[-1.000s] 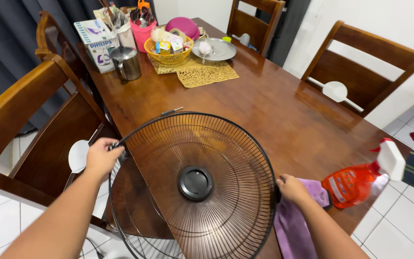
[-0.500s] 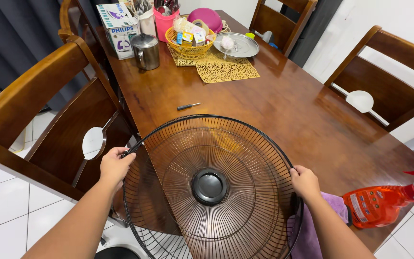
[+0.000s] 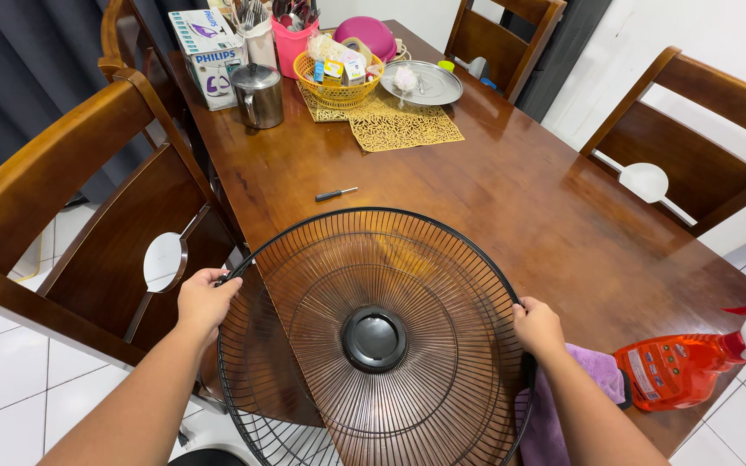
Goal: The person services a standing electric fan at a dining table. They hold the fan head, align the round wire front guard over the blades, press the guard's edge clips closed around the rim, and finally pick up a screwdriver to tighten a fastener on the guard.
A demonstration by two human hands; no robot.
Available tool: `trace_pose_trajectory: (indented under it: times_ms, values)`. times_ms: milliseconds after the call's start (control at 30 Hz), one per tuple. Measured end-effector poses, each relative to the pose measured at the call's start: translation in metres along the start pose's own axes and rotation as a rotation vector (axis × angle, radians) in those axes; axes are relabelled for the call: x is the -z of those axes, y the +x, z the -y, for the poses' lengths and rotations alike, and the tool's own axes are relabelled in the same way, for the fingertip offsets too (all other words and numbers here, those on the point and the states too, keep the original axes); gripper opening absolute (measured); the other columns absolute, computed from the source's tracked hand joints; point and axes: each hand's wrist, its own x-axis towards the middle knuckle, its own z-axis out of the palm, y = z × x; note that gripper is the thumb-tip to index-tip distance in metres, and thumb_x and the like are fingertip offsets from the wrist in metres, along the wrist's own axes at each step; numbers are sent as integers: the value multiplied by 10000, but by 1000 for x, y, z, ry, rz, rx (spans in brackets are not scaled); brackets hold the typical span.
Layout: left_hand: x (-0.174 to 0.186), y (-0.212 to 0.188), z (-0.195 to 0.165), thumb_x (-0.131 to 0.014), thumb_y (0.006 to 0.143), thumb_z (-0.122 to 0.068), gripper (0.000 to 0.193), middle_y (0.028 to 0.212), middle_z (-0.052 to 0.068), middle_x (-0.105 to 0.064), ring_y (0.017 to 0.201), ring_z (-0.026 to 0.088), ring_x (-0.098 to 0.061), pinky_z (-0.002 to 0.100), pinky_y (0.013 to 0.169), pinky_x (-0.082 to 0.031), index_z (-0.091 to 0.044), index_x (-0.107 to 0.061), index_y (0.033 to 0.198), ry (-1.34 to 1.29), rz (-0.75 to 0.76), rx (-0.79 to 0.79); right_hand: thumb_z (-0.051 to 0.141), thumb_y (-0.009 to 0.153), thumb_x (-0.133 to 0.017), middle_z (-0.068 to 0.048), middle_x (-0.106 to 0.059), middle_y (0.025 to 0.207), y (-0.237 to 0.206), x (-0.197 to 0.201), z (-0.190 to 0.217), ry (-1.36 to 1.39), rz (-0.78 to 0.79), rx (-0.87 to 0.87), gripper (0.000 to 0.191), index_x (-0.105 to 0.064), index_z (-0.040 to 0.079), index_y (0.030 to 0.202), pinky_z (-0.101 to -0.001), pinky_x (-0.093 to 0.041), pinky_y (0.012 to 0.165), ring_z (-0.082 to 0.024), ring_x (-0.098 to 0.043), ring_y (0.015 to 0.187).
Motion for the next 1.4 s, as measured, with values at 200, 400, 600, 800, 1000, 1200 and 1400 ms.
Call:
trace_pose_trajectory:
  times_ms: [200,400,600,800,1000,1200,1400]
  values:
    - [8,-2,-2,-762,872,-43,261,809,40,-644,643,99,-530,281,571,-441,4,-663,1109,10,86,23,208,941,-661,-144,-746,906,0,10,0,128,226,-13,232,-722,45,1095,-427,-563,735,-268,-701,837]
    - [15,-2,-20,-720,892,-30,180,785,105,-689,675,172,-642,315,631,-534,0,-692,1067,344,180,50,54,938,-623,-89,-683,812,4,26,7,396,512,-209,110,-631,49,1048,-400,-563,587,-206,-662,702]
    - [2,-5,-59,-703,893,-10,108,755,109,-708,664,180,-679,338,632,-549,27,-701,994,450,143,-105,-52,904,-627,-105,-548,742,23,47,19,669,433,-15,220,-539,45,1081,-389,-476,508,-214,-533,600]
    - [-11,-3,-138,-689,916,-23,109,756,74,-687,659,147,-654,306,610,-527,6,-646,1012,253,17,-468,-93,948,-550,-168,-647,921,26,104,61,779,81,57,272,-476,17,1186,-398,-565,647,-260,-661,784]
    - [-21,-10,-154,-642,1002,5,95,941,40,-688,843,106,-667,258,762,-547,-17,-584,1074,-51,19,-770,-89,980,-495,-106,-654,1226,17,116,67,1018,-117,371,382,-532,-49,1359,-337,-597,923,-213,-693,1063]
    - [-25,-6,-120,-625,1040,30,126,1065,58,-676,971,117,-668,246,905,-548,-5,-537,1123,-219,44,-941,-45,1065,-494,-114,-665,1239,-1,82,22,1007,-404,644,265,-560,-87,1319,-345,-568,1035,-214,-684,1140]
    - [-10,-12,-70,-621,1073,25,133,1042,64,-644,912,98,-575,236,829,-492,-13,-519,1149,-208,41,-883,40,1086,-626,-141,-715,1067,-41,60,-24,457,-684,531,126,-660,-43,1175,-315,-528,898,-212,-676,990]
